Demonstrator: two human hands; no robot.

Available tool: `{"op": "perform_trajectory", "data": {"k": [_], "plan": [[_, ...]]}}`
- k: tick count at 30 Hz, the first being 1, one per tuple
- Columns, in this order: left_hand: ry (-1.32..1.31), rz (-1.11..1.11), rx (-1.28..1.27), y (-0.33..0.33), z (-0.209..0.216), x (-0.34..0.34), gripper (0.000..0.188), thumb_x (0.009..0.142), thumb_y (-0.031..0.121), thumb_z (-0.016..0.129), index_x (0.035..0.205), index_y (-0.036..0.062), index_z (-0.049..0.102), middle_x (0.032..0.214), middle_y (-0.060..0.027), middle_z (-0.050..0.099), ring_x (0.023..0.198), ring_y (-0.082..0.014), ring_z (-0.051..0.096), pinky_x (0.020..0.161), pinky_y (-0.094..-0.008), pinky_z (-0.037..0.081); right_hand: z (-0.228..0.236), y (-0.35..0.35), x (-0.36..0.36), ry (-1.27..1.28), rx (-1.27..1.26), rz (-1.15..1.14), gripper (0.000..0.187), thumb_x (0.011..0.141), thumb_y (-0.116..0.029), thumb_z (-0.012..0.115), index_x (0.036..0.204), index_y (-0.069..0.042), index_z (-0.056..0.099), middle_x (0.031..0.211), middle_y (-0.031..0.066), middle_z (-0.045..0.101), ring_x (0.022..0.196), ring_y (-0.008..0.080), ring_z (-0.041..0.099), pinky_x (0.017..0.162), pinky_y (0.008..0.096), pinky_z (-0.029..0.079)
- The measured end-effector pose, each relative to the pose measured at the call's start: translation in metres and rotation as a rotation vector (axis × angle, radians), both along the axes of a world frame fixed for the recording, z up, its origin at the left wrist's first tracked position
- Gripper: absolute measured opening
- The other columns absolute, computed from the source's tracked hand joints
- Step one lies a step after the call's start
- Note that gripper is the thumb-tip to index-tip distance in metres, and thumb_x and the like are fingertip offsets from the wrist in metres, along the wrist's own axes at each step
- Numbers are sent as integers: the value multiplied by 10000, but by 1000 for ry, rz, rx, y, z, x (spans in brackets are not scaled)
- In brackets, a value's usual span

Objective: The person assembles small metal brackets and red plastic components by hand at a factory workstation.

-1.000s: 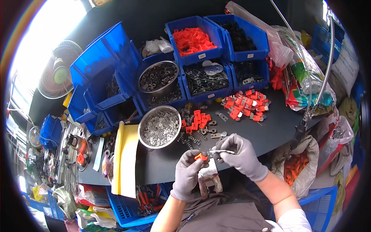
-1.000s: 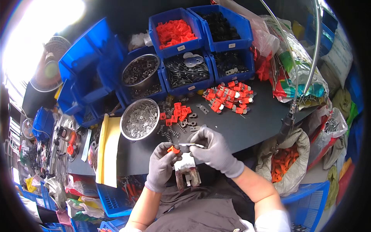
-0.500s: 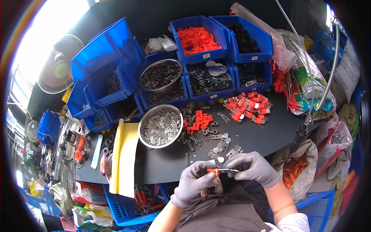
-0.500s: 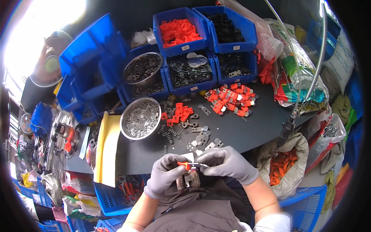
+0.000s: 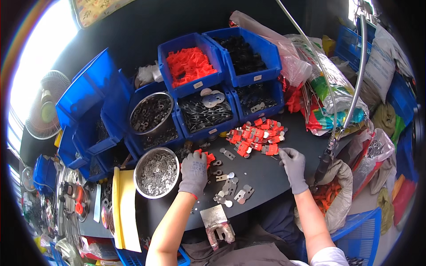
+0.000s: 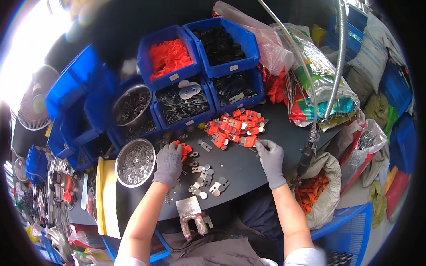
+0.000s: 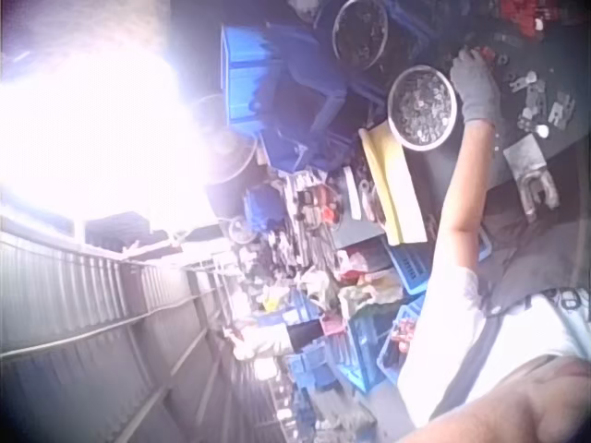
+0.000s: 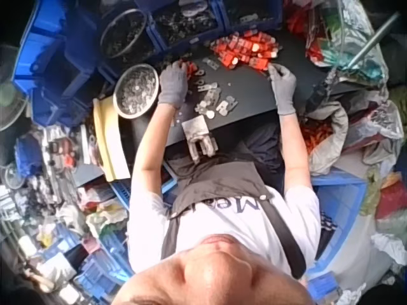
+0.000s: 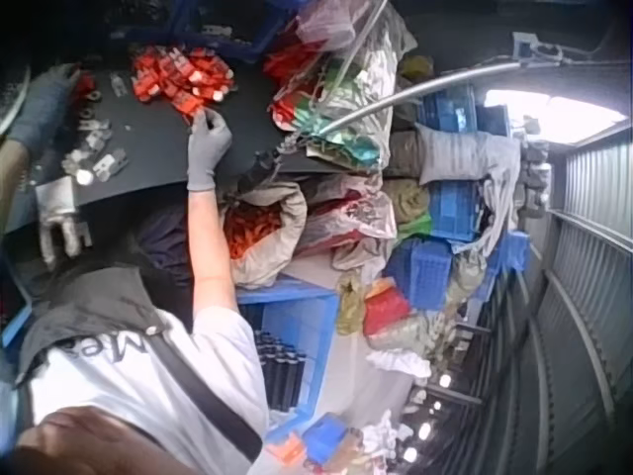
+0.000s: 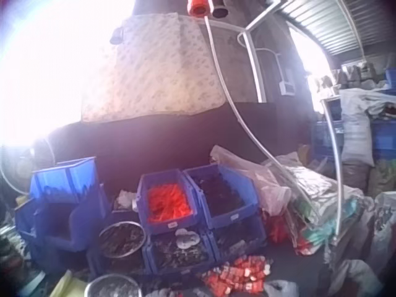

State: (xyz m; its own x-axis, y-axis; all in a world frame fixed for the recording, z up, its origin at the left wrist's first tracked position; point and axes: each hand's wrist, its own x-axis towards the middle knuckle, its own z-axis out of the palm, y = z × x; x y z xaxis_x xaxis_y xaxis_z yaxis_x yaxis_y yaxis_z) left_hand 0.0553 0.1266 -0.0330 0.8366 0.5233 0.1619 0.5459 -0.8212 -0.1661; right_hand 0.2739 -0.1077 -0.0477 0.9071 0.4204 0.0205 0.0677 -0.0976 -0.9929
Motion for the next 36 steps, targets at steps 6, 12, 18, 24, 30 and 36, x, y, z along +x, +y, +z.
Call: {"op": "perform_trajectory", "data": {"k": [6,12,18,24,30,36], "plan": [[128,-30,69,-6,20,6,200,783,186,682,971,129,642,973,-73,605,916,-254,614,729,-367,507,-17,11,26,-633,-265,-131,208,836,-175,631,984,-54,713,860,153,683,777,334,656,732,412,513],[-266,-97,-157,-19,21,-19,135,806,200,663,882,87,661,919,-123,623,865,-312,631,749,-424,525,23,0,-70,-811,-167,718,233,780,-218,685,996,-131,683,981,85,650,891,267,649,759,387,527],[-494,-17,-353,-47,15,-42,364,814,127,628,1176,95,611,919,-144,624,850,-331,622,727,-441,497,21,-11,-101,-1216,-652,715,136,757,-176,672,891,-154,666,918,45,615,868,223,618,722,385,507],[-932,-49,-840,-72,-10,-84,282,901,38,586,1179,-10,590,985,-63,650,824,-139,628,720,-263,509,22,-11,-95,-1178,-762,824,184,727,-136,649,908,-150,679,887,15,612,844,220,609,766,370,483],[-1304,175,-1636,-110,10,-103,239,906,25,588,1141,-17,567,977,-60,638,826,-117,627,717,-253,535,19,1,-106,-1332,-782,791,112,739,-161,652,846,-141,678,805,36,609,741,222,632,684,382,499],[-1284,170,-1785,-134,34,-116,197,888,25,598,1080,4,559,986,-81,651,871,-145,644,777,-281,545,38,-1,-119,-868,-318,746,64,777,-72,664,825,-58,624,849,54,641,755,209,656,686,353,535]]}}
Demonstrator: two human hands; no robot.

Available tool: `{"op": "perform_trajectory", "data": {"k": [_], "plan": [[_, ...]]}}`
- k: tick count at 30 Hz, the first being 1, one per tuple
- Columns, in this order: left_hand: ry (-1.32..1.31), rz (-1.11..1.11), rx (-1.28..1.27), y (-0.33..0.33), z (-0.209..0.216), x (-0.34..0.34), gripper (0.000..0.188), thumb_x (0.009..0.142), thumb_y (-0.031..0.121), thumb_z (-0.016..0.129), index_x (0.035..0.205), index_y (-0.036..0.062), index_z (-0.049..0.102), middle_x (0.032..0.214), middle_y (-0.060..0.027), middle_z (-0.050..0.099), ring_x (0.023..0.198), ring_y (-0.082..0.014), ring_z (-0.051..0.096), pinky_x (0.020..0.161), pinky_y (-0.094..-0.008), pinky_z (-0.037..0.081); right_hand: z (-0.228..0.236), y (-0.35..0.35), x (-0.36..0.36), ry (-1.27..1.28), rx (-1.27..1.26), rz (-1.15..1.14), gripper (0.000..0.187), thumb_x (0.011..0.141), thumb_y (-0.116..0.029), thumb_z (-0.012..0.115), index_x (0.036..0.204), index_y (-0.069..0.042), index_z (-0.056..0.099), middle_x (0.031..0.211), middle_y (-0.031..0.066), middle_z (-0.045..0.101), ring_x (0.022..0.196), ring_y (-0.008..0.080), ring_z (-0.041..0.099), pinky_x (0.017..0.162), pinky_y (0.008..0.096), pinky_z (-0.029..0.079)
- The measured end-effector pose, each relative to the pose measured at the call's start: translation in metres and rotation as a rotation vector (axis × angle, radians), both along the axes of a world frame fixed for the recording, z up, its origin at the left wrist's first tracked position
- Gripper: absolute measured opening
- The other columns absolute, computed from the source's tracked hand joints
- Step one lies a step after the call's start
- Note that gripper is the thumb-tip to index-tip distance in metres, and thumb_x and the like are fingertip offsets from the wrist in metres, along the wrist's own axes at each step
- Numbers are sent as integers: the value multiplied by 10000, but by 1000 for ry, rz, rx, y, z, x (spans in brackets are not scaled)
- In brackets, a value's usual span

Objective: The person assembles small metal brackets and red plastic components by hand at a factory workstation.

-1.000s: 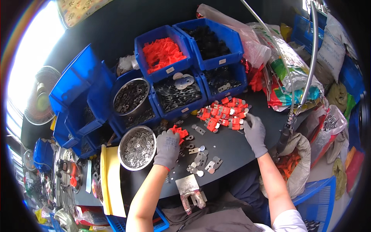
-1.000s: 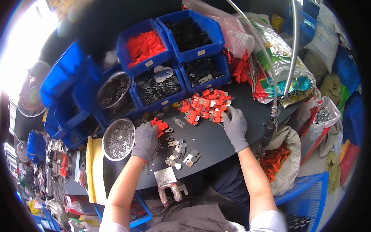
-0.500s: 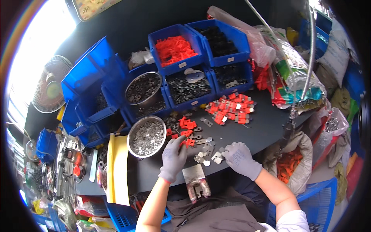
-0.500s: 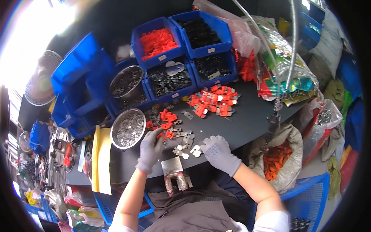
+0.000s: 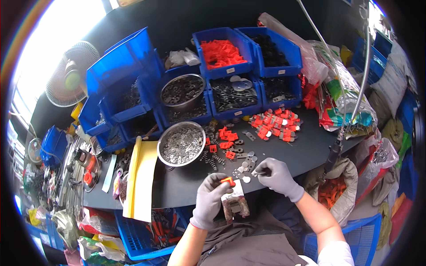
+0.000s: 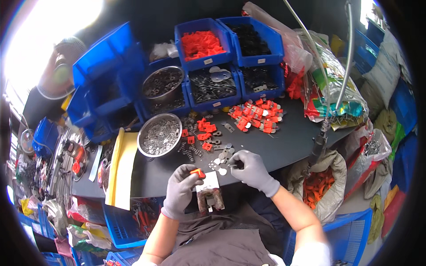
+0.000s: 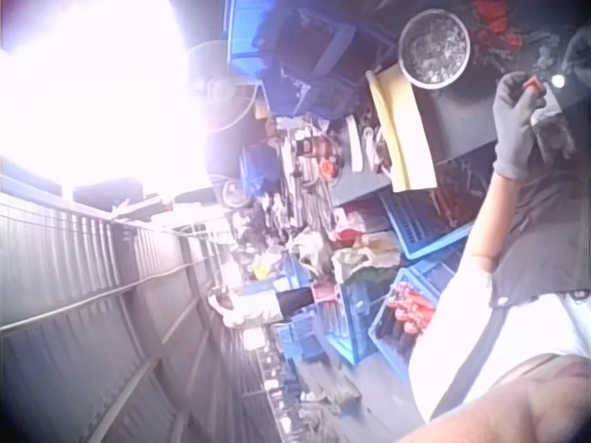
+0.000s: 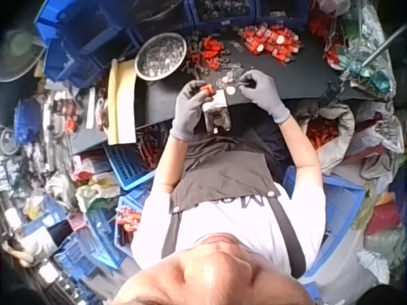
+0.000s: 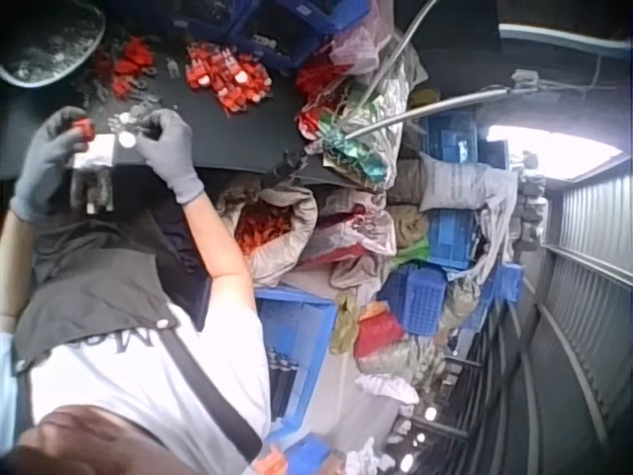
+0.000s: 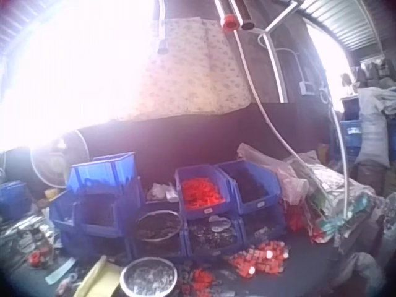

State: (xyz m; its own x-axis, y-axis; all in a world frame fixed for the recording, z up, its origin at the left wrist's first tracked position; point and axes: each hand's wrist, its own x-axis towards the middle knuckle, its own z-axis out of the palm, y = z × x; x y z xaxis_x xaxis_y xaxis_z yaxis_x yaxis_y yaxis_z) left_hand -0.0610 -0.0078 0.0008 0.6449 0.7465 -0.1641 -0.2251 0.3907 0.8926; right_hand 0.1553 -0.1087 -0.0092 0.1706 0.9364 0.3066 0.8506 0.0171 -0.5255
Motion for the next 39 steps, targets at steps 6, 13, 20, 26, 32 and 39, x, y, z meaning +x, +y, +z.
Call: {"op": "perform_trajectory", "data": {"k": [6,13,20,26,32,39], "plan": [[-124,22,-81,-14,16,-8,147,897,-22,588,1040,8,576,1006,-101,662,914,-153,641,807,-297,534,40,2,-62,1343,69,49,149,851,-10,660,961,23,567,832,84,658,732,119,653,659,251,534],[60,-122,194,-20,14,-13,177,889,-5,641,1062,-41,648,973,-82,688,818,-90,635,721,-253,528,50,-23,-50,1161,-177,3,108,826,-17,702,903,57,683,838,67,694,707,52,612,631,182,479],[52,-421,-93,-16,31,-24,185,889,82,680,1046,-14,657,860,-32,701,660,-18,578,504,-164,413,60,-46,-42,1427,-275,304,334,657,46,789,981,27,712,991,106,671,861,147,637,753,273,500],[105,-562,58,6,31,10,292,833,17,710,1113,-27,641,1018,-72,689,878,-112,626,729,-262,513,38,-45,-30,1251,-216,21,90,823,-55,726,877,6,687,760,23,652,650,66,586,610,222,469],[829,-182,1684,92,-26,70,362,811,91,628,1173,96,634,1158,-77,645,1015,-309,591,837,-416,511,-20,10,115,920,371,-676,163,863,-166,679,848,-5,659,660,-10,598,541,54,523,501,225,403],[1002,-307,1604,96,-19,76,338,821,102,595,1157,103,635,1022,-115,626,954,-304,608,798,-413,517,-29,21,145,-30,315,-862,298,802,-180,683,1075,-62,665,937,119,644,838,237,636,724,363,505]]}}
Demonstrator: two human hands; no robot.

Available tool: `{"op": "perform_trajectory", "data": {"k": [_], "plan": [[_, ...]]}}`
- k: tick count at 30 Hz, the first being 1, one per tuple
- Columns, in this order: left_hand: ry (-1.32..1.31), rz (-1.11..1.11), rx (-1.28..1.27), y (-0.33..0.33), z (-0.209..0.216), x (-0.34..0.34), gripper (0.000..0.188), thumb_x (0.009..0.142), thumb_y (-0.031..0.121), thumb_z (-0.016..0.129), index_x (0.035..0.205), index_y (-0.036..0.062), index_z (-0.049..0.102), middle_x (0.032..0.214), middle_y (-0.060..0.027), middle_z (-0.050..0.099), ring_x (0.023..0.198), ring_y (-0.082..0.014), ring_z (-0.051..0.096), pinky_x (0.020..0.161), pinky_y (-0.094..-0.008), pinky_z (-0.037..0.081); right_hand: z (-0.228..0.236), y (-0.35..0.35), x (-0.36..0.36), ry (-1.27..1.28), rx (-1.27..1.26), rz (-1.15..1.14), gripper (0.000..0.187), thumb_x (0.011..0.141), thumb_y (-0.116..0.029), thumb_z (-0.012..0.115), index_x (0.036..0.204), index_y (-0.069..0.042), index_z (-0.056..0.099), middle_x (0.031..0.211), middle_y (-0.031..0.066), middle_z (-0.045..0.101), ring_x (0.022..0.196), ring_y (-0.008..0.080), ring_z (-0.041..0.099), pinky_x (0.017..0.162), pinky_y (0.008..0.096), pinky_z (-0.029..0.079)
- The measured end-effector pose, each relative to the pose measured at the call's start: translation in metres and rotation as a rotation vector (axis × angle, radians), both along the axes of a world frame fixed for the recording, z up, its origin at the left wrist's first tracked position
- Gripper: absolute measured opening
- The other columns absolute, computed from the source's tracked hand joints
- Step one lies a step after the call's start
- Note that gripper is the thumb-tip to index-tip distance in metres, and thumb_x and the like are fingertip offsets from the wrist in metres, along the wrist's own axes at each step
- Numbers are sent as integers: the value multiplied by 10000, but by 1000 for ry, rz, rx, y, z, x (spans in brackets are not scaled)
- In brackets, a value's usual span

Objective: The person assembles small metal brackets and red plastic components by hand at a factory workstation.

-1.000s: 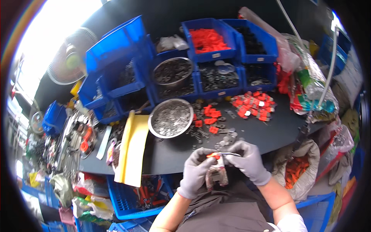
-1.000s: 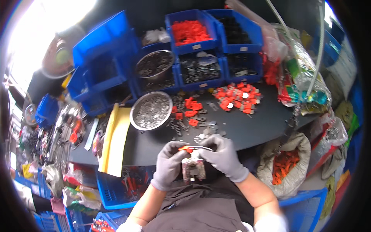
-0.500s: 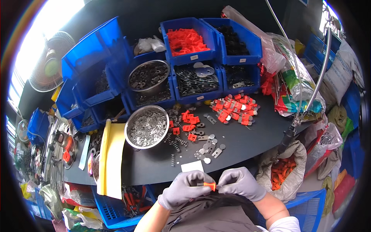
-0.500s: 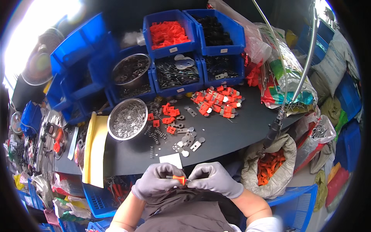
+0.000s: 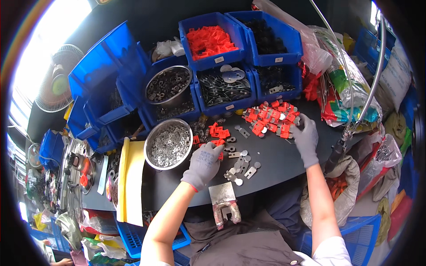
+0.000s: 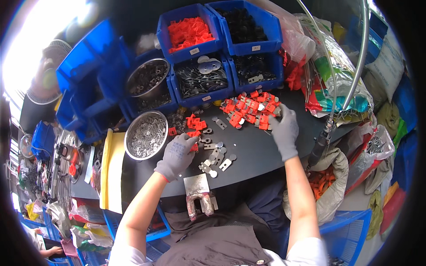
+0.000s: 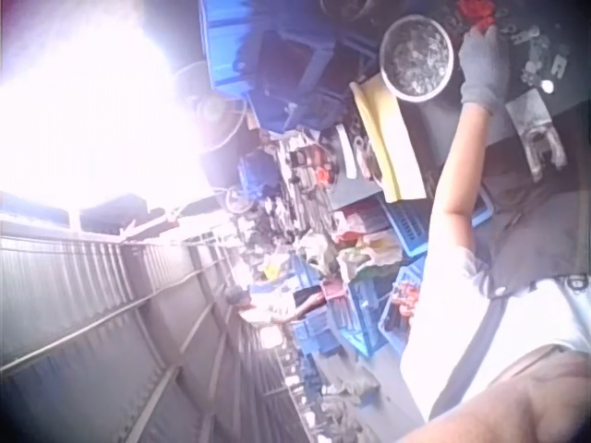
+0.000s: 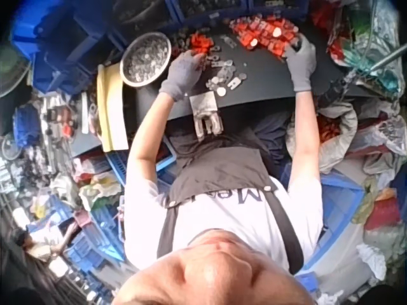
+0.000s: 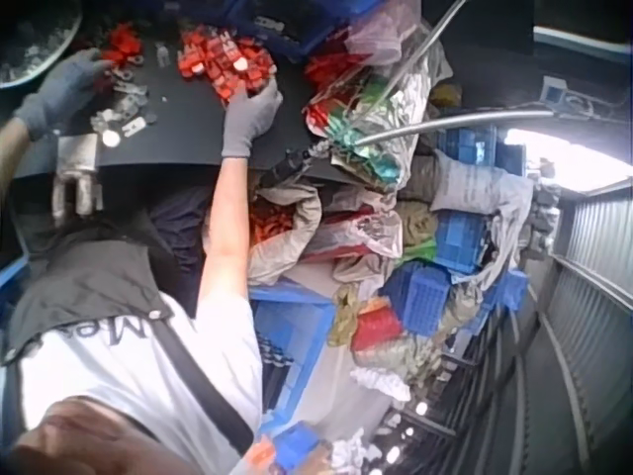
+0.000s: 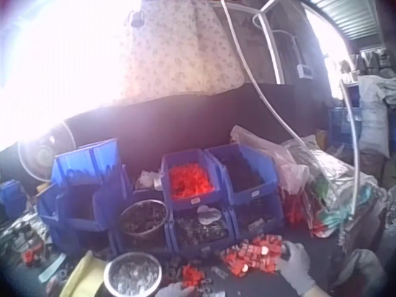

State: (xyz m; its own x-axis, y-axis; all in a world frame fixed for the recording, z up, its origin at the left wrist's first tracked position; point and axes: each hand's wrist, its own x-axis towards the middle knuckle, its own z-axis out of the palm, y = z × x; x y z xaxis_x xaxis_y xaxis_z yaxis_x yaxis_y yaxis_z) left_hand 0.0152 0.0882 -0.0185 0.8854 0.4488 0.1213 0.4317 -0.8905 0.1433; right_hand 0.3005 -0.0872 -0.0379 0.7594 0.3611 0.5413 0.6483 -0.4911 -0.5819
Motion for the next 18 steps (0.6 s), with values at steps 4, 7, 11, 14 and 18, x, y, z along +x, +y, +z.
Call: {"op": "perform_trajectory", "data": {"k": [4,7,11,14,18], "plan": [[-236,6,-261,-6,1,-9,402,803,44,625,1199,108,614,975,-141,593,915,-300,597,797,-383,502,18,-2,-86,-65,-284,914,235,732,-149,669,966,-163,687,990,24,656,911,247,642,778,391,515],[-698,91,-937,-20,-11,-19,384,834,-17,570,1215,23,594,974,-28,601,853,-120,573,751,-255,470,7,1,-112,-347,-592,853,160,740,-153,645,893,-173,690,923,17,649,855,223,633,732,374,517],[-963,314,-1490,-50,8,-45,280,832,-25,573,1109,-3,606,877,-20,621,739,-82,559,695,-233,474,2,-3,-102,-263,-527,917,163,761,-154,627,913,-148,686,965,26,648,877,239,621,736,396,503],[-1126,426,-1716,-71,6,-69,199,867,20,591,1065,32,580,887,-40,632,750,-107,592,717,-232,507,14,-4,-116,-120,-163,1028,110,834,-127,609,916,-74,662,893,71,661,750,200,619,686,335,502],[-1189,389,-1799,-92,7,-82,328,906,61,606,1217,39,503,991,-62,611,861,-131,637,708,-232,546,55,-13,-186,700,69,965,160,864,-98,664,975,16,647,727,138,635,600,165,626,562,295,472]]}}
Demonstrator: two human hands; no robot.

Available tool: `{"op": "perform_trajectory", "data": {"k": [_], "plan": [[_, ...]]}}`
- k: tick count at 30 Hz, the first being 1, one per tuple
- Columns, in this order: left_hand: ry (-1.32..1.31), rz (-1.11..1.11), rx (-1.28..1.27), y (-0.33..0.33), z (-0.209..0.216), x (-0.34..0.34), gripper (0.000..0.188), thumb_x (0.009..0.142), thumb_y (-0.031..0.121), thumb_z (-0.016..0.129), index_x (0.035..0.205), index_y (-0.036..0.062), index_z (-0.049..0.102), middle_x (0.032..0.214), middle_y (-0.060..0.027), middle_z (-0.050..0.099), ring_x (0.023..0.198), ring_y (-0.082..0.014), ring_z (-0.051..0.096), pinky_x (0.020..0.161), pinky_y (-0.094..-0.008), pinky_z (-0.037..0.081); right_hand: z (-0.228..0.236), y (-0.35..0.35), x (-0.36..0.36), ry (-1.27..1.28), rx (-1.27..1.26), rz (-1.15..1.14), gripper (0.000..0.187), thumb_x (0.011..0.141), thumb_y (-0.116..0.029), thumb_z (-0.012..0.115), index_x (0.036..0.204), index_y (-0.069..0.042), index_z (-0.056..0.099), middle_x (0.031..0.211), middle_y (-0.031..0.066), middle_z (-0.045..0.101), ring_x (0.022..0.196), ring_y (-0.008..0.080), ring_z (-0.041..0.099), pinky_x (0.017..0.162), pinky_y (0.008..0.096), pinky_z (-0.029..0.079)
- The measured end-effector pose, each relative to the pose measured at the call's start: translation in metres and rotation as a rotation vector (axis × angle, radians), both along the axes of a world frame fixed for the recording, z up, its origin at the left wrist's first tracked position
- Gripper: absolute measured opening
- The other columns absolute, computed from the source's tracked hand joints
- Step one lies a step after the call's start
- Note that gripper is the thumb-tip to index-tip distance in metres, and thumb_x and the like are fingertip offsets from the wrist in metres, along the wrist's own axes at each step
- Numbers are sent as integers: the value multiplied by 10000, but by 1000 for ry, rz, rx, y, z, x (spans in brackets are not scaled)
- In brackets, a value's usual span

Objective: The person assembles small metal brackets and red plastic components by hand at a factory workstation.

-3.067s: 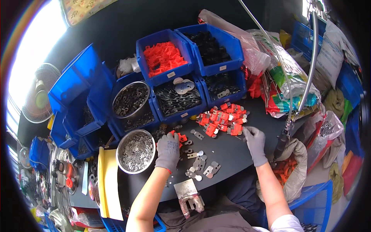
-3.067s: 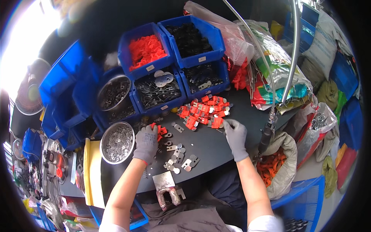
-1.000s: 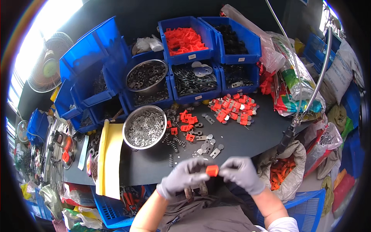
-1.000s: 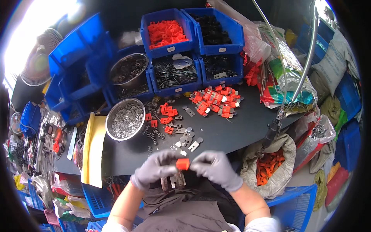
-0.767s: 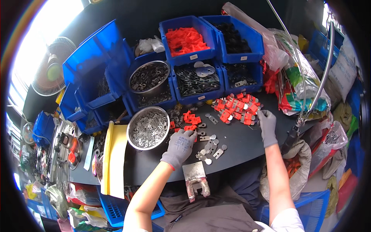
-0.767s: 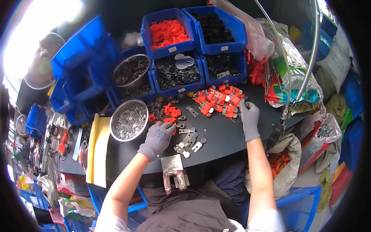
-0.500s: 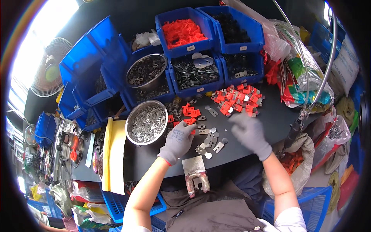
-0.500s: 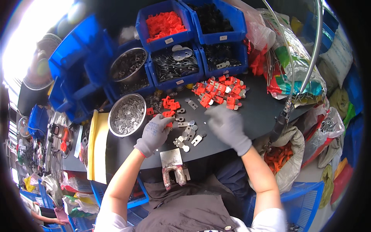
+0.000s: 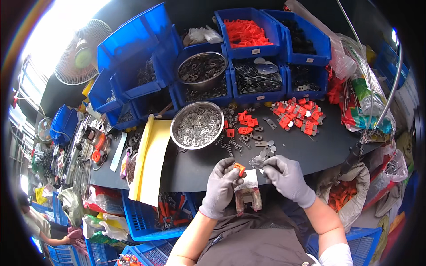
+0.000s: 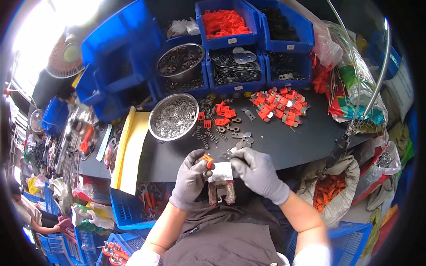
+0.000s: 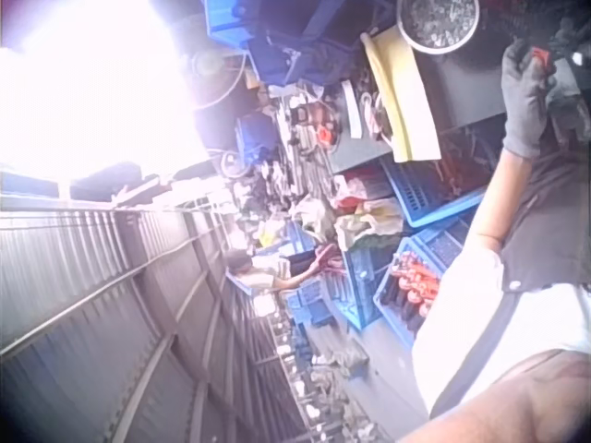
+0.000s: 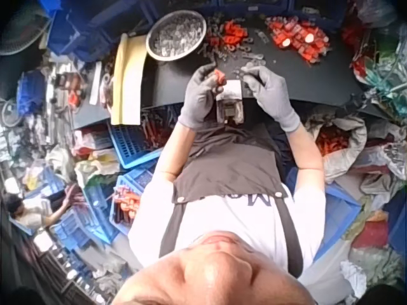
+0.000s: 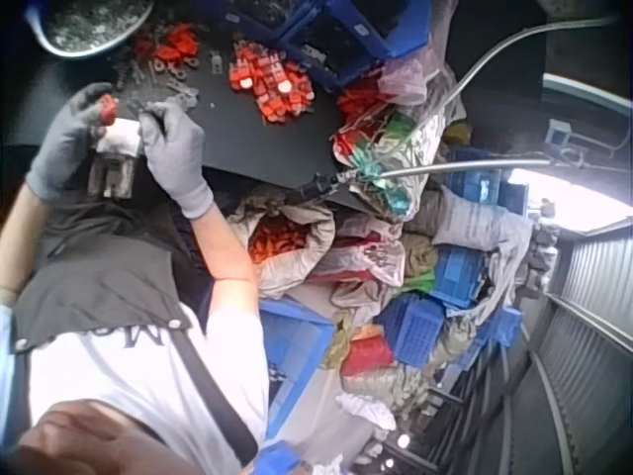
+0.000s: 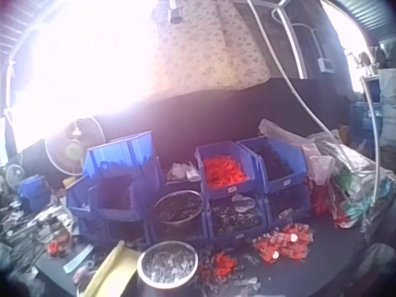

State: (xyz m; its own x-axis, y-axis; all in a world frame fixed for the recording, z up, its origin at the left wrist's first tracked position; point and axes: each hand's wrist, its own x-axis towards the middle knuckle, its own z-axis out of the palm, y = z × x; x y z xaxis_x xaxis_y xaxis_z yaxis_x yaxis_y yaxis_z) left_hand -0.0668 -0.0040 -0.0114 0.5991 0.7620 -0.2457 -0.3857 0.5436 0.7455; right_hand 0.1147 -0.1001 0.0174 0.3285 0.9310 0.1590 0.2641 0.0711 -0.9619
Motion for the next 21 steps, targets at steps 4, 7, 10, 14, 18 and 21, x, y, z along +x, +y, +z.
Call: {"op": "perform_trajectory", "data": {"k": [4,7,10,14,18,21], "plan": [[-1,65,77,-6,13,-4,413,914,35,587,1304,-24,465,1050,-98,616,899,-148,643,790,-269,566,26,8,-25,-159,-113,29,139,863,-116,649,893,19,660,720,144,636,645,180,647,584,309,479],[-49,62,122,-7,10,-7,352,912,26,597,1251,-25,517,1065,-102,623,906,-156,648,799,-285,573,17,12,-26,-282,7,33,151,857,-135,655,884,14,666,728,141,641,646,198,649,592,313,480],[-27,49,207,-8,5,-14,286,906,24,625,1181,-30,570,1076,-122,644,938,-178,657,815,-312,578,25,11,-24,-205,-70,110,163,853,-155,656,913,-5,675,737,137,640,640,218,643,600,318,479],[65,-49,309,-5,6,-22,257,898,19,641,1143,-43,594,1071,-131,666,957,-160,648,818,-299,563,33,6,-13,-267,-131,224,178,852,-190,654,945,-42,686,747,141,630,633,264,623,587,336,469],[223,-123,317,-9,23,-16,230,891,-4,638,1114,-52,612,1048,-108,676,947,-141,636,844,-281,531,23,-3,-7,-343,-133,232,187,849,-207,656,948,-50,681,747,152,620,634,309,601,571,357,459],[293,-177,270,-10,38,-4,233,881,-13,642,1108,-56,613,1045,-109,676,949,-151,640,871,-274,514,13,-12,3,-420,-32,216,201,855,-177,667,983,-22,680,752,118,662,634,255,631,590,339,481]]}}
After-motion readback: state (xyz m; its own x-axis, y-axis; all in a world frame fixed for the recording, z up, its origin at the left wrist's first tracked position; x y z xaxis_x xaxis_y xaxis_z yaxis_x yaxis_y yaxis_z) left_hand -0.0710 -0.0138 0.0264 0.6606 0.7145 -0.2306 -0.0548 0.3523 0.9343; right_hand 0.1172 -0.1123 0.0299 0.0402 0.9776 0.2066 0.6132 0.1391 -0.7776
